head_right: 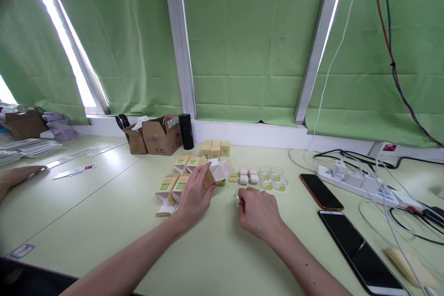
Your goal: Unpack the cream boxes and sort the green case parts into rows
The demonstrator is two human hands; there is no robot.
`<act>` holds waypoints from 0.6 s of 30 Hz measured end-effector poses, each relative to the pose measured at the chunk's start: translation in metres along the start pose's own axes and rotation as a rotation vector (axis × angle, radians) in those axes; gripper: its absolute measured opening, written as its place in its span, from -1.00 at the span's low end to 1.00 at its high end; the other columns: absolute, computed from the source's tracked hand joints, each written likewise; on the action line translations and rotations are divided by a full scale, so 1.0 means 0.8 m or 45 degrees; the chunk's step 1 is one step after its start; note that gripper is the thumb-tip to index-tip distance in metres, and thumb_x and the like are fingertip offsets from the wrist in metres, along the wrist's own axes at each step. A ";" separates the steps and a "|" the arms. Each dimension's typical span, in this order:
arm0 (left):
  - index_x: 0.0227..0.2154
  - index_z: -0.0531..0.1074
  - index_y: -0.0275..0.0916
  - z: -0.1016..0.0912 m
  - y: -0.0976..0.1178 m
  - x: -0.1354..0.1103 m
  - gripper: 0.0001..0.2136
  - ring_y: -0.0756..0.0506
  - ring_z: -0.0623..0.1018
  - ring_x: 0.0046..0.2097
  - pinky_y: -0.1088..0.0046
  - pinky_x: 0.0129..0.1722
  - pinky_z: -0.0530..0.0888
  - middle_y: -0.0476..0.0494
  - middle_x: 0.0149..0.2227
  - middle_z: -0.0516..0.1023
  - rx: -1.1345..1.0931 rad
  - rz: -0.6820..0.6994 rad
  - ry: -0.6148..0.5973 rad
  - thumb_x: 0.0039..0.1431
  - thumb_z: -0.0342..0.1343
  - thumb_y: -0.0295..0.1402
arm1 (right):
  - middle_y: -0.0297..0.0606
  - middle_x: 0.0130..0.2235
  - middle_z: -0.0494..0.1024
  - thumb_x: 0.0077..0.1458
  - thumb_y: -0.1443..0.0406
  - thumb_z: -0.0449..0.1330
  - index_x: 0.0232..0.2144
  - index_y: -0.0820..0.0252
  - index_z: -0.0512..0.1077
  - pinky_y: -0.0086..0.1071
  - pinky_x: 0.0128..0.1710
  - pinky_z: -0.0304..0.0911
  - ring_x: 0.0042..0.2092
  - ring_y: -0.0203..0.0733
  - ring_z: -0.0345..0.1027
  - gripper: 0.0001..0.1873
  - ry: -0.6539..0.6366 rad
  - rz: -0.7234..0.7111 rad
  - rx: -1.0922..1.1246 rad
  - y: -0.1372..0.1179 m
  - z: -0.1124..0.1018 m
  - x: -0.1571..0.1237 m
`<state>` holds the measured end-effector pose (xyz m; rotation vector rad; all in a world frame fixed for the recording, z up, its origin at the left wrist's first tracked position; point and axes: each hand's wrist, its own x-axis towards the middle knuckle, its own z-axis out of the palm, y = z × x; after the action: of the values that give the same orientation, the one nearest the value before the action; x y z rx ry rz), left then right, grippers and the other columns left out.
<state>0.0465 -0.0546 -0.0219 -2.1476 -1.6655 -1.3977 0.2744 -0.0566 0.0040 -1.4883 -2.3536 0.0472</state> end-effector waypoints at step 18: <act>0.16 0.35 -0.15 0.012 -0.005 0.006 -0.46 -0.23 0.58 0.07 0.25 -0.10 0.63 -0.25 0.12 0.55 -1.782 -0.898 -0.119 0.14 0.37 -0.27 | -0.15 -0.12 0.66 0.24 -0.05 0.21 -0.30 0.11 0.51 -0.18 -0.01 0.31 -0.07 -0.01 0.51 -0.63 0.329 0.049 1.297 0.037 0.059 0.039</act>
<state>0.0493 -0.0442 -0.0259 -1.9891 -1.7312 -3.4964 0.2736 -0.0087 -0.0379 -0.9286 -1.6359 0.8592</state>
